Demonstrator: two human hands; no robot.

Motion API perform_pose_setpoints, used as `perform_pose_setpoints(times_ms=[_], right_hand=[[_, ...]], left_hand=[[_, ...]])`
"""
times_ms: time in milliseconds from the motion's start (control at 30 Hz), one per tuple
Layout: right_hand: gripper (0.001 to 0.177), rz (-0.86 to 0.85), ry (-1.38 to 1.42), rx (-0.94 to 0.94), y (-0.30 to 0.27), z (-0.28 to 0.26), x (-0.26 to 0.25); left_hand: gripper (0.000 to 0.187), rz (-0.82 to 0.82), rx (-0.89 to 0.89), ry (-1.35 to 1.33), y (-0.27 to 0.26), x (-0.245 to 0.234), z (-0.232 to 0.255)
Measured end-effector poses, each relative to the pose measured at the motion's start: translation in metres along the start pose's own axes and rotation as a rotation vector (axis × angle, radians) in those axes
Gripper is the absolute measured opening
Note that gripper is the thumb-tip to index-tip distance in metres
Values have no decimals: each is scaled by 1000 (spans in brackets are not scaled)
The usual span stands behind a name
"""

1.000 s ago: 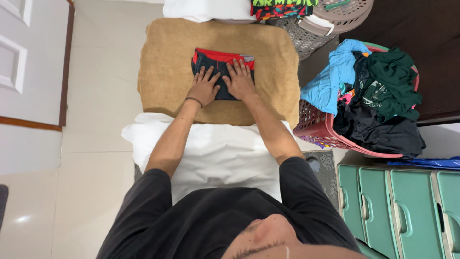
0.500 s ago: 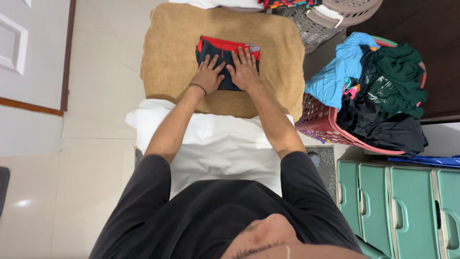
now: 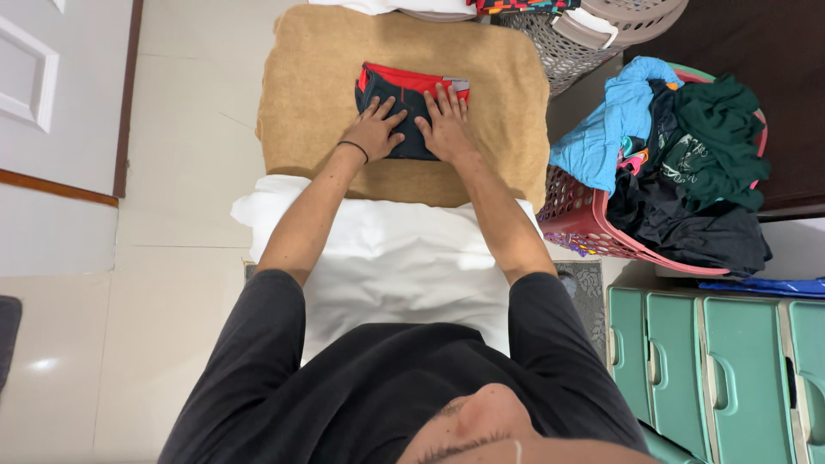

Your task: The person folds several shirts one by one on a bed. They smooth each shirt, fold the sides and bottom, then place the folded item on a growing stack. The shirts include a green graphic tee, a red and black jersey, and a plain black shirt.

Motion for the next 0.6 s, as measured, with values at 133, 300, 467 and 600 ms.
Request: perform_pose_setpoints(times_ms=[133,300,467,600], right_hand=[[67,98,18,-20,4,-2,3],[71,105,-8,13,4,0,18],[73,101,-25,26,3,1,19],[75,176,-56,42,6,7,9]], left_hand=[[47,160,-7,31,3,8,2],[41,396,146,75,8,17,13],[58,379,138,18,6,21,6],[67,394,104,-12,9,14,3]])
Point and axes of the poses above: each hand's wrist, its own y-axis towards the middle knuckle, its own x-axis out of the palm, z = x × y, the point moved 6 cm from there along y, towards the middle knuckle, and after that the axes turned 8 degrees about -y, right-handed, at the moved point
